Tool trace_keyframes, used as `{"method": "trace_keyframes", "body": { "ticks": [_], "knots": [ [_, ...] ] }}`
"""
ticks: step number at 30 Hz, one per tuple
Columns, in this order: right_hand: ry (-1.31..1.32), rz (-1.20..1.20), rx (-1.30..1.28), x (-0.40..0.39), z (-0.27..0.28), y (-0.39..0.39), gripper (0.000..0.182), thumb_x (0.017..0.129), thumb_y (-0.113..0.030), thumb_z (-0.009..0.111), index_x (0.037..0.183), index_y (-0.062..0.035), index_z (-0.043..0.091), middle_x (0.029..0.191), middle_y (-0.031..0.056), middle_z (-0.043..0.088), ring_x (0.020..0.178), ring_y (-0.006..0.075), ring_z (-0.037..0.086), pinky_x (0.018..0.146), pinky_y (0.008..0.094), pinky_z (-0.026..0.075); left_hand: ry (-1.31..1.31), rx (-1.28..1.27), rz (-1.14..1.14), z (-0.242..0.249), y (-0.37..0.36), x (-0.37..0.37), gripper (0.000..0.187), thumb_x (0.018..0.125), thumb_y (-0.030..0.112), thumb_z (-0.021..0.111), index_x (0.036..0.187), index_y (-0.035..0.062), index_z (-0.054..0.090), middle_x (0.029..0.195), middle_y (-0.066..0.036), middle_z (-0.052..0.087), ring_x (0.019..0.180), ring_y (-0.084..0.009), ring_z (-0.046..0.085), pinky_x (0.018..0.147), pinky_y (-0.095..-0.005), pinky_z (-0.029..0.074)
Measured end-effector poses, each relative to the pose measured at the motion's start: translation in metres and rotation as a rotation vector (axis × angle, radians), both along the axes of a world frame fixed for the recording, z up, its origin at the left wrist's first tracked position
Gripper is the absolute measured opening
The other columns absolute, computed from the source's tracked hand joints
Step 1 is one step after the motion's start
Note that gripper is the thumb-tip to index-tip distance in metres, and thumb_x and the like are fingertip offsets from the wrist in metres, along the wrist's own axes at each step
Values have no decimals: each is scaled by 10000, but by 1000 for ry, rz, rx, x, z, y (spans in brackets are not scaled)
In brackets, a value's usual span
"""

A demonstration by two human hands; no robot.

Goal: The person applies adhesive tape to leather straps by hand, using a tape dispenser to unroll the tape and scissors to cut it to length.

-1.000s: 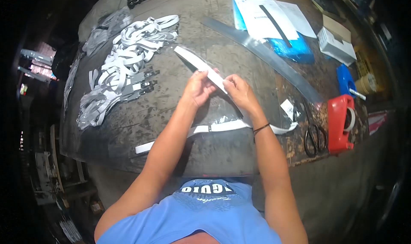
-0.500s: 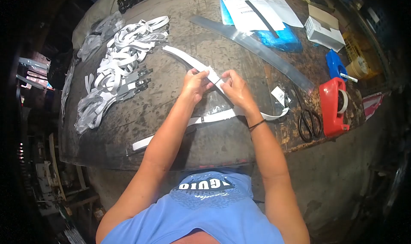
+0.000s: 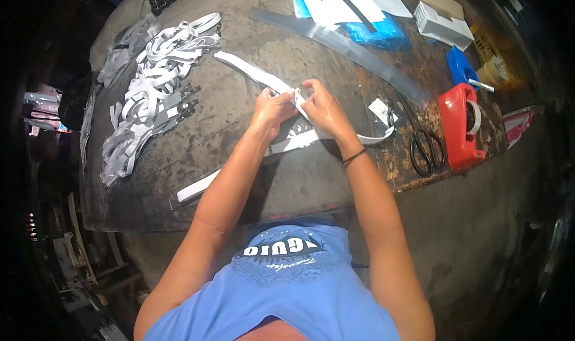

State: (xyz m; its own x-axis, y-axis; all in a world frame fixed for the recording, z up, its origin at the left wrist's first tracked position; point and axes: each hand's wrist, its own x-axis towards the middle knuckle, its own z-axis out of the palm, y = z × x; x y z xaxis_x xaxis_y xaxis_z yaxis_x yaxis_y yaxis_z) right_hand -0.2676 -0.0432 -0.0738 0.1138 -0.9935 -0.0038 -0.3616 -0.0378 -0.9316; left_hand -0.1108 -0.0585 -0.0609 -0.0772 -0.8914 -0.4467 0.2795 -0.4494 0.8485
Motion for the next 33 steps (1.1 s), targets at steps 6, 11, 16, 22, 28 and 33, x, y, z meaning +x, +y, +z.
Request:
{"method": "trace_keyframes", "body": {
  "ticks": [6,11,16,22,28,33],
  "knots": [
    [6,38,-31,-10,11,14,573,795,-158,600,1339,-54,453,800,116,627,781,247,634,743,365,493,-19,-23,17,3,2,-1,240,864,59,654,1039,55,490,904,-67,643,777,-173,661,682,-334,555],
    [158,86,59,-25,22,31,586,799,-171,570,1362,-53,456,846,153,657,838,302,655,785,392,489,12,-1,7,5,8,-3,248,852,41,662,1046,54,509,916,-79,659,789,-181,670,689,-333,557],
    [150,34,30,-15,12,26,588,798,-198,581,1356,-46,472,858,146,664,840,294,657,785,385,492,-21,-21,-97,5,15,-14,306,849,74,680,1096,53,499,1006,-113,652,908,-236,655,809,-411,522],
    [100,36,73,-22,18,33,569,794,-221,593,1323,-30,508,867,165,672,839,305,667,771,384,497,-24,-22,-89,5,20,-8,263,863,95,682,1066,46,521,975,-108,655,871,-231,654,768,-383,530],
    [215,67,32,-32,17,47,569,798,-161,617,1325,14,493,753,58,570,693,144,542,658,296,451,94,92,-21,-5,8,14,203,887,212,679,1006,65,605,873,-46,624,747,-150,562,640,-278,467],
    [155,69,-2,-30,24,46,565,797,-119,604,1338,-8,488,763,52,569,709,147,546,674,296,454,-143,71,-192,-4,7,14,111,834,128,694,906,61,644,802,-10,620,535,-62,454,458,-217,333]
  ]
}}
